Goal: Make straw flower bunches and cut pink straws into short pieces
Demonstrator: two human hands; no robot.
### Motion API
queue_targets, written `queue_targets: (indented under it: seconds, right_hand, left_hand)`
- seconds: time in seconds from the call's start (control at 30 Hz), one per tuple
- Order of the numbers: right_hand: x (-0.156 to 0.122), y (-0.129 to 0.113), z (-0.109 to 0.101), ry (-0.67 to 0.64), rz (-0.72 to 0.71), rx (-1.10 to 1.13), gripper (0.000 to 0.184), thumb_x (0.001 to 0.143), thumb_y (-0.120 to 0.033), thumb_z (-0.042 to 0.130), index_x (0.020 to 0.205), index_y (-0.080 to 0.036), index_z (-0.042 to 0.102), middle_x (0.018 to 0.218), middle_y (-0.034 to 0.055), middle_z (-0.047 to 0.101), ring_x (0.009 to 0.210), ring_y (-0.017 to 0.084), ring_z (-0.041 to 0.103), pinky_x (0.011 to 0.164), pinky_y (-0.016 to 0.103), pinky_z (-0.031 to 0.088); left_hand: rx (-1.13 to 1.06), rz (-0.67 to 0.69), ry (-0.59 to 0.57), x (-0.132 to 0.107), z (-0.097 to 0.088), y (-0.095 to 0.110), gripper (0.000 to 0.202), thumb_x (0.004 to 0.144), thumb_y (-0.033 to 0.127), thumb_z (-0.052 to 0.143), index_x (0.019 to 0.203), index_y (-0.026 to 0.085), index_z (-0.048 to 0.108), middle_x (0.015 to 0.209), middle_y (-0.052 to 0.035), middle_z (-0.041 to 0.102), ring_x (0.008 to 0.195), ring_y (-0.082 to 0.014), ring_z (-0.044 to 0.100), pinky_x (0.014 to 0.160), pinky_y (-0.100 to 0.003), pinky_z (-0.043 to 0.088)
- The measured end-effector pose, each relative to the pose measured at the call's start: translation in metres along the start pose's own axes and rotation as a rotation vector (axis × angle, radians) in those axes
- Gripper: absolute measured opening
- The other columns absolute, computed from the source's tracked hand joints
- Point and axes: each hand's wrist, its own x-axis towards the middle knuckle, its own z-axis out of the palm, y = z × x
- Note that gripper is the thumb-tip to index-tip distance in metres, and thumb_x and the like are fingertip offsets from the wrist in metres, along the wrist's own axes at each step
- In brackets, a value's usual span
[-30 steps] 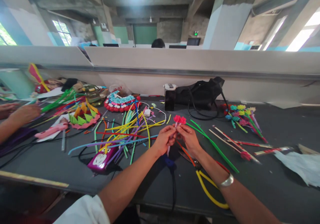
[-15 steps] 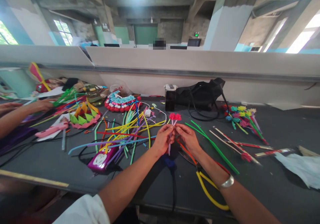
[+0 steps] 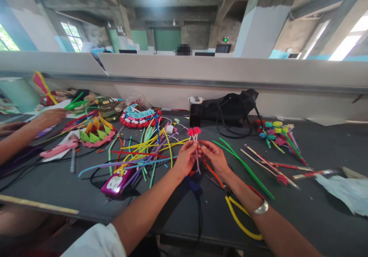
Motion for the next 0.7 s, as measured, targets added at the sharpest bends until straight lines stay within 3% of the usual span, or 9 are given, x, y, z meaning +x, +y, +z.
queue_targets:
  seconds: [0.47,0.7]
  right_hand:
    - [-0.0061,-0.0096,0.0051,-0.053,0.012,-0.012,0.038,0.077,-0.043,0.072,0.107,-0.02,0.068,0.074,0.0007,0.065,0.064,0.014,0.059,0.058,0.025,0.045]
    - [-0.0013,0.0002,0.0009,0.0,0.043,0.048,0.036,0.078,-0.041,0.068,0.106,-0.019,0.066,0.075,0.0021,0.066,0.063,0.017,0.062,0.057,0.028,0.049]
  left_hand:
    - [0.021,-0.013,-0.03,0.0,-0.0024,-0.0006,0.034,0.065,0.023,0.081,0.089,0.016,0.058,0.066,0.0016,0.065,0.052,-0.0091,0.06,0.053,-0.02,0.05]
    - [0.04,-0.095,-0.191,0.0001,-0.0037,0.0013,0.027,0.069,0.026,0.077,0.084,0.014,0.058,0.06,0.0034,0.056,0.043,-0.0034,0.044,0.04,-0.016,0.03]
